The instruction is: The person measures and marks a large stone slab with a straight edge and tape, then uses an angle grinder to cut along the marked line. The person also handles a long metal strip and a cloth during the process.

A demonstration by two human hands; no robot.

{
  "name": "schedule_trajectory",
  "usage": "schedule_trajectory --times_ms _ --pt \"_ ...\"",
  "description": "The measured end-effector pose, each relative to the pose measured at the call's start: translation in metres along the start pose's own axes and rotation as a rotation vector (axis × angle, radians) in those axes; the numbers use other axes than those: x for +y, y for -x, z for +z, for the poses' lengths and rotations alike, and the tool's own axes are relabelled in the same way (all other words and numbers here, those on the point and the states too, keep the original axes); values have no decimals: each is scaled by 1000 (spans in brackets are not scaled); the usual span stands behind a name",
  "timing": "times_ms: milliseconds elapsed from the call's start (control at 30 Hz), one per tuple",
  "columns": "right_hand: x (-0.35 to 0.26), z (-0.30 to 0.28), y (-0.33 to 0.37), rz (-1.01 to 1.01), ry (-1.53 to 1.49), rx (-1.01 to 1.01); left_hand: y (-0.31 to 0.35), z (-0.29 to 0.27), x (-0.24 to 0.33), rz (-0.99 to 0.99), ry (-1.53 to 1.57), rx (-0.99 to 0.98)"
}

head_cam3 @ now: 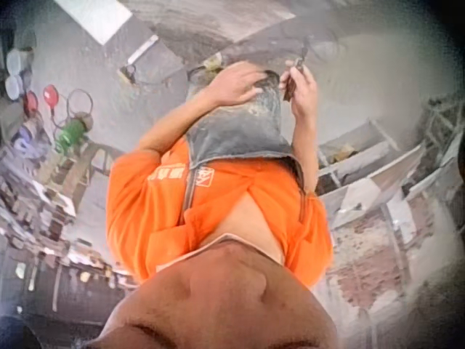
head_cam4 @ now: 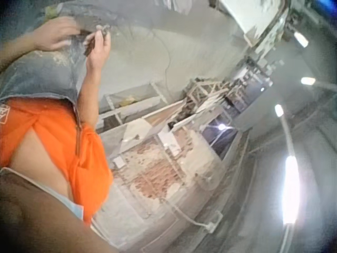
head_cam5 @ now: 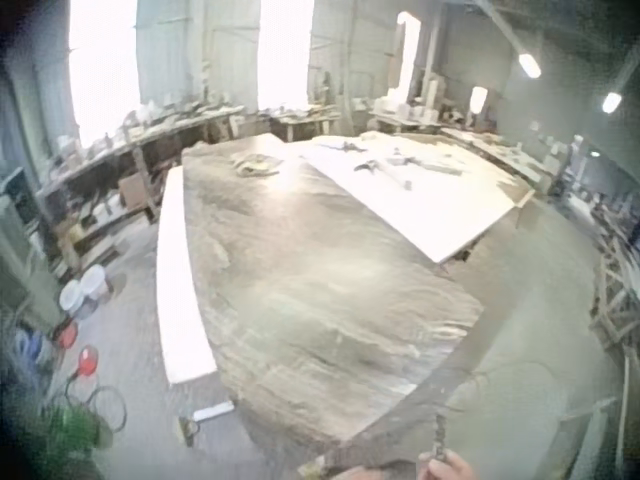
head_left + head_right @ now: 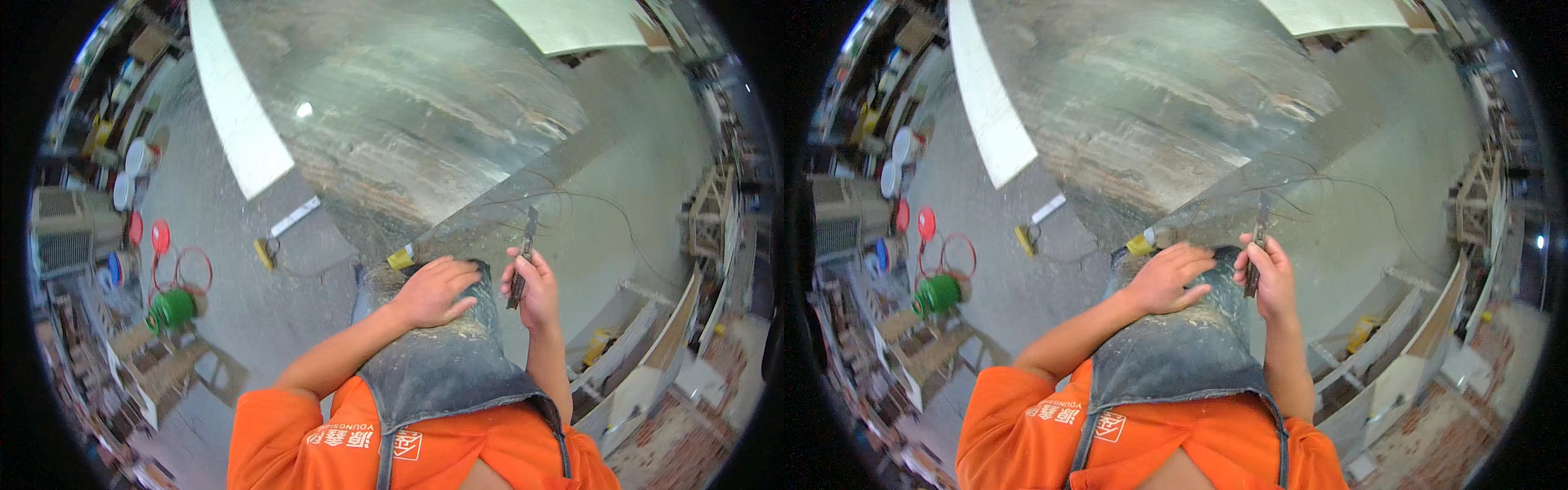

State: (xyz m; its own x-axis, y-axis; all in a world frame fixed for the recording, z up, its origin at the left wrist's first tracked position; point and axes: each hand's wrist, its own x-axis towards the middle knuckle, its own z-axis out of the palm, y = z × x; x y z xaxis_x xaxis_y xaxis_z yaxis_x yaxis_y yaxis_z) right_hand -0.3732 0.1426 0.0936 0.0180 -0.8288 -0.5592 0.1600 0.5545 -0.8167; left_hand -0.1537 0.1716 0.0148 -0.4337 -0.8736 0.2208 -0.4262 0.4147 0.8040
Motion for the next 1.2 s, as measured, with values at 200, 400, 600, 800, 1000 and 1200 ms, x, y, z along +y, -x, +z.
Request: schedule_trajectory --times_ms 200,400,600,800,1000,1200 --pt "-27 19 -55 69 555 -370 88 29 -18 -1070 375 618" --pt "-55 40 -85 -402 1221 -790 53 84 -46 -838 594 1184" --pt "-23 38 -121 -583 1205 -999 35 80 -42 -787 773 1194" --pt "30 29 -148 -590 1098 -982 34 53 7 -972 978 1091" --pt "63 41 -163 -563 1033 -971 23 39 13 -1053 1098 1177" --pt "92 50 -171 -633 971 -969 18 42 12 -1103 1131 1228"
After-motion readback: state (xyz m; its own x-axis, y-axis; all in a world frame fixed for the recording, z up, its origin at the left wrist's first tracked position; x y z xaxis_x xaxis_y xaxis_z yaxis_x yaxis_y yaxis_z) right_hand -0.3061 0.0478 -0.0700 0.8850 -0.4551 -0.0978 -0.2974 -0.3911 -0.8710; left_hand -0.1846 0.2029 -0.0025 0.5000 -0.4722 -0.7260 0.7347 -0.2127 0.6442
